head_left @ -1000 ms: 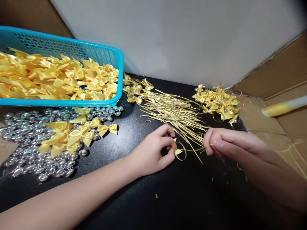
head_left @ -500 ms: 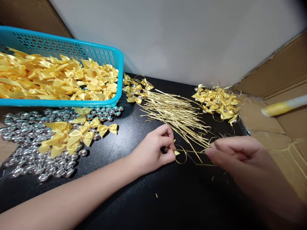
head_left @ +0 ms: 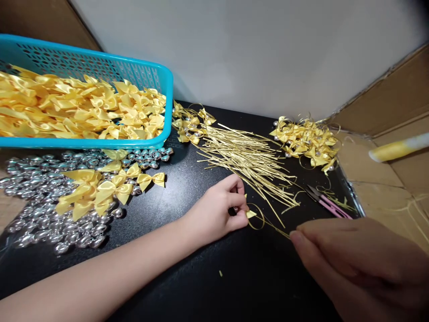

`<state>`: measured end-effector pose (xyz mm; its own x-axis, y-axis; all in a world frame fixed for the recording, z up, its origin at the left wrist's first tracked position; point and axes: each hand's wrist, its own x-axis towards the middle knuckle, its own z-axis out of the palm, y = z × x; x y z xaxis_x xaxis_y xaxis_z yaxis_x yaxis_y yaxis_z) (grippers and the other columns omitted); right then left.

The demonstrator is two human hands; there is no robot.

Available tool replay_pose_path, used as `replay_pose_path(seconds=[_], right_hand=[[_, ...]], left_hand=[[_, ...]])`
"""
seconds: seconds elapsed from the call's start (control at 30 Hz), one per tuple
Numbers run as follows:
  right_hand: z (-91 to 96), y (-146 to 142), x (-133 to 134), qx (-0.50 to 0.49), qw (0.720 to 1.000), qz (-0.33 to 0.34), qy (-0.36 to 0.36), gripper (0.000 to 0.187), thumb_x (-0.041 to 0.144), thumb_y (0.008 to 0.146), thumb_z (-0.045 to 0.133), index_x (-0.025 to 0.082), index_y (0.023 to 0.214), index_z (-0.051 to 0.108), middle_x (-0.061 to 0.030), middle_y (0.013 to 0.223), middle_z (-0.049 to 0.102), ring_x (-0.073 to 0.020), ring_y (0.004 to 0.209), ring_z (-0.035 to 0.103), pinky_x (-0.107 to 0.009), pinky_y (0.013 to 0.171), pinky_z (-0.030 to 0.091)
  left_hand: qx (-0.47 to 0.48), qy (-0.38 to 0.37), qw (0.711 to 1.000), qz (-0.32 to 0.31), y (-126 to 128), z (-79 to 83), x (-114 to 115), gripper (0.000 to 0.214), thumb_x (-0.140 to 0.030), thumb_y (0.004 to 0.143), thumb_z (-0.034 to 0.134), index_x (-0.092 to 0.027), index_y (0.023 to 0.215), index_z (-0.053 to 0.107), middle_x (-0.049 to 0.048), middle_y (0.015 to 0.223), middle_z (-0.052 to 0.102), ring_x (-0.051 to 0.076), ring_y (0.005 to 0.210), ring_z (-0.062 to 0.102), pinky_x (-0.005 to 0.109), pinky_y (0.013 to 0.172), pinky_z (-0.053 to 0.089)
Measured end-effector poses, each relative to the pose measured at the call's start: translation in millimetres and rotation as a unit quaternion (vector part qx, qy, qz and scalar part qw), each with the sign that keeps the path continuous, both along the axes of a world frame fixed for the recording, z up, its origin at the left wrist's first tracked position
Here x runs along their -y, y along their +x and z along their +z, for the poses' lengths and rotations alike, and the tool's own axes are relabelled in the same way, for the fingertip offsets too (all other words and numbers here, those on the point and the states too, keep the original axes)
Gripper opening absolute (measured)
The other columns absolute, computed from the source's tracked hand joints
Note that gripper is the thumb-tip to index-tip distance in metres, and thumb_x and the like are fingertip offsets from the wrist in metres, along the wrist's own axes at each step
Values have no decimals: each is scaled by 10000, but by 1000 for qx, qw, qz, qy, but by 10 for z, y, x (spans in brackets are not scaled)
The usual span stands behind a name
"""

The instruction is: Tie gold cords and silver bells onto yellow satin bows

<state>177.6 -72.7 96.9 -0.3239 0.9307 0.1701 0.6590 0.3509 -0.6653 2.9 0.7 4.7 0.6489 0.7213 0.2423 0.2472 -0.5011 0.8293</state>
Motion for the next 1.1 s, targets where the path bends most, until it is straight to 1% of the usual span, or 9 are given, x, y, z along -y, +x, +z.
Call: replay_pose_path(seconds=[0.13,0.27,0.4,0.6,0.67,0.77,0.9,1.0,1.1], right_hand=[[28,45,50,82,995,55,16,413,27,817,472,169,516,227,48,471,269,-51,385,273,-229,383,199],[-33,49,107,87,995,-1,46,418,119,839,489,183,484,278,42,456,275,-65,378,271,-240,352,188],[-96,40,148,61,994,-1,95,441,135,841,491,187,452,289,44,421,257,-69,365,260,-241,341,177],[2,100,124,70,997,44,-2,386,66,794,485,176,513,245,43,461,284,-65,386,283,-240,382,195],[25,138,30,72,997,21,-24,408,94,816,482,177,552,183,51,467,221,-63,390,247,-233,378,185],[24,193,-151,97,993,-59,-42,440,209,853,491,195,585,144,58,493,190,-73,418,210,-228,374,191],[-15,251,-308,118,980,-107,-122,353,310,837,532,209,572,322,62,491,315,-82,436,284,-206,374,229],[-48,312,-351,116,965,-138,-188,220,363,834,548,209,679,522,46,523,464,-96,459,396,-198,398,302],[-78,392,-370,127,957,-192,-176,216,431,820,564,223,853,613,17,618,582,-129,498,500,-232,447,379]], left_hand=[[-1,3,1000,-3,4,-5,-2,142,-65,742,588,-134,624,626,23,829,483,105,671,481,228,590,417],[-5,3,1000,-6,7,-12,2,142,-78,747,592,-138,621,622,22,827,487,107,670,488,233,598,425],[-7,6,1000,-4,5,-16,7,138,-86,745,592,-142,623,623,20,823,491,108,669,490,231,590,427],[1,1,1000,-6,-10,-17,1,120,-78,742,594,-134,650,649,35,884,506,98,662,490,235,606,440],[4,-5,1000,-6,-17,-11,-2,104,-71,734,596,-130,685,665,49,943,512,93,662,490,242,619,451],[8,-7,1000,-5,-26,3,-6,117,-53,718,593,-128,739,680,61,992,517,94,673,491,250,641,462],[7,-11,1000,-9,-36,18,-15,127,-52,707,603,-129,771,679,57,1003,513,98,698,505,256,671,472],[3,-13,1000,-10,-40,18,-19,122,-64,711,611,-130,790,676,56,1010,509,103,718,517,258,688,474],[1,-16,1000,-11,-42,16,-19,112,-68,716,612,-132,789,670,51,1006,506,100,718,522,254,689,474]])
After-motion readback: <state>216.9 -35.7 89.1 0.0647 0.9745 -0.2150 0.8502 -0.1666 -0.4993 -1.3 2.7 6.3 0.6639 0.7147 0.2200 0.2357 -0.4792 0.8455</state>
